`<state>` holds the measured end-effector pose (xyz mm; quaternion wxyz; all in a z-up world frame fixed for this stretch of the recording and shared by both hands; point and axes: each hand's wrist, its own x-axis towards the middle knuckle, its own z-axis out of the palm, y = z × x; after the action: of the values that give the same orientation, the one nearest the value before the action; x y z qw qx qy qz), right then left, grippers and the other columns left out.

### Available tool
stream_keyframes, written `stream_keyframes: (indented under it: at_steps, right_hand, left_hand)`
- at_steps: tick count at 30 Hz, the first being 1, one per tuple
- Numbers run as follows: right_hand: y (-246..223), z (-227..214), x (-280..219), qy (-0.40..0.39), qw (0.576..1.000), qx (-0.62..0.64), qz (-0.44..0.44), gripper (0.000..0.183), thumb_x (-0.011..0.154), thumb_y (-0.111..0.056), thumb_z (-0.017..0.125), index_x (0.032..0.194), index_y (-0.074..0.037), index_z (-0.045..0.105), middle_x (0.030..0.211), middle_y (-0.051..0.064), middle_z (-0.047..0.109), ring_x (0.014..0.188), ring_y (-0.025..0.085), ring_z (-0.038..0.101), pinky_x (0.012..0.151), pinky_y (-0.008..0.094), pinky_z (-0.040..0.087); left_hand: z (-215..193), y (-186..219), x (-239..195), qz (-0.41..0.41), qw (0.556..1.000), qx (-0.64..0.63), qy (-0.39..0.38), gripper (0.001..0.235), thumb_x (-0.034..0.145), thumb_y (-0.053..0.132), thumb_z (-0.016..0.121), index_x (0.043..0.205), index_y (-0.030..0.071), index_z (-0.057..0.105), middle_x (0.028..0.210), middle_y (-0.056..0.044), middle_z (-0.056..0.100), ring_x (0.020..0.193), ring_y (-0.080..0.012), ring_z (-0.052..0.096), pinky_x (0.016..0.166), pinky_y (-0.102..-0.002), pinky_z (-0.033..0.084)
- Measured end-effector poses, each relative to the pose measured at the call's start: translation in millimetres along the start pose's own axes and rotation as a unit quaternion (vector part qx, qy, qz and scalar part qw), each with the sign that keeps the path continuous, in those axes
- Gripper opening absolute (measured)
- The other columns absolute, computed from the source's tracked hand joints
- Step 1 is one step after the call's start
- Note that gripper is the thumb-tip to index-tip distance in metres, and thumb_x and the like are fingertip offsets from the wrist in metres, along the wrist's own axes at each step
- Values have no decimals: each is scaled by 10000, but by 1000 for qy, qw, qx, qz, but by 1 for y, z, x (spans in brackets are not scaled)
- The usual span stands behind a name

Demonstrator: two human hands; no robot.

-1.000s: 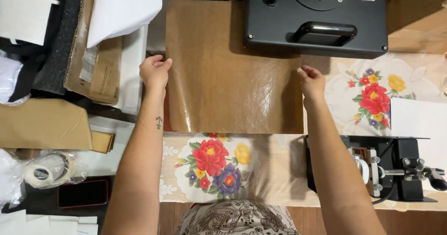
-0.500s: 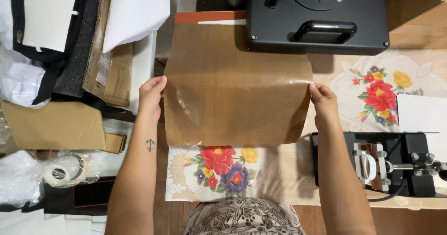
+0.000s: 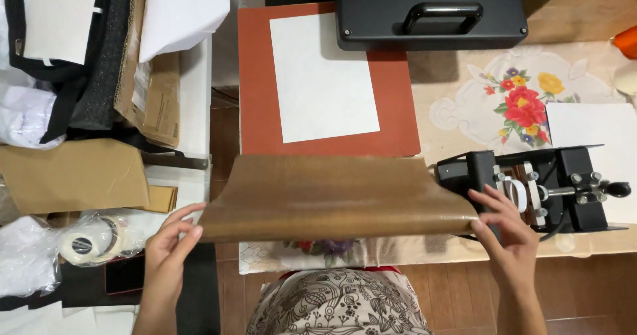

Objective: Operating a manual heat press to transfer designs onto fabric, including aligning the transfer paper and teflon sheet.

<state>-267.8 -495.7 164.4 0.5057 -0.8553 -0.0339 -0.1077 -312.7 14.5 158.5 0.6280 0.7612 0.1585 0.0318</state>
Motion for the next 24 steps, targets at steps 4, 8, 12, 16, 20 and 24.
stream_keyframes:
  at_steps: [4, 8, 12, 16, 20, 24]
  right_hand:
    - [-7, 0, -18, -1, 995, 91, 47, 155, 934, -96, 616, 796, -28, 633, 1209, 212, 695, 1247, 332, 641, 1075, 462, 502]
    - [23, 44, 9, 17, 958, 46, 281, 194, 950, -213, 712, 882, -33, 736, 797, 29, 677, 776, 91, 554, 695, 247, 440]
    - [101, 100, 43, 27, 944, 46, 325, 184, 945, -250, 762, 969, -70, 791, 867, 181, 736, 805, 222, 645, 692, 396, 529]
    - [109, 104, 68, -80, 939, -177, 283, 358, 952, -389, 718, 1166, -106, 761, 1041, 164, 761, 1036, 387, 699, 847, 502, 537]
    - [66, 100, 89, -16, 986, -109, 124, 242, 971, -142, 728, 1139, 32, 723, 1060, 241, 731, 974, 415, 701, 756, 469, 577]
    - [34, 120, 133, -61, 983, 31, 172, 257, 1005, -175, 662, 1201, -12, 698, 1098, 230, 719, 996, 338, 709, 788, 416, 593]
  left_hand:
    - [-14, -1, -16, 18, 999, -25, 31, 181, 921, 68, 593, 741, 70, 597, 1244, -150, 698, 1238, -233, 623, 1093, -365, 415]
    - [4, -56, 29, -113, 990, -35, 80, 172, 943, 132, 674, 995, -21, 733, 951, -102, 735, 908, -175, 654, 827, -281, 509]
    - [44, -153, 90, -167, 981, -13, 99, 238, 969, 305, 722, 1031, 76, 738, 930, -25, 640, 863, -129, 509, 741, -281, 406]
    - [67, -212, 120, -183, 978, 40, 88, 558, 880, 217, 796, 1341, -33, 605, 1227, -259, 650, 1163, -350, 616, 959, -430, 478]
    - [68, -227, 130, -143, 982, 20, 119, 561, 807, 53, 813, 1307, -59, 585, 1175, -266, 673, 1068, -351, 667, 880, -437, 551]
    - [49, -194, 135, -146, 979, 35, 139, 339, 870, 85, 778, 1182, 11, 669, 1116, -190, 688, 1036, -260, 650, 876, -397, 534]
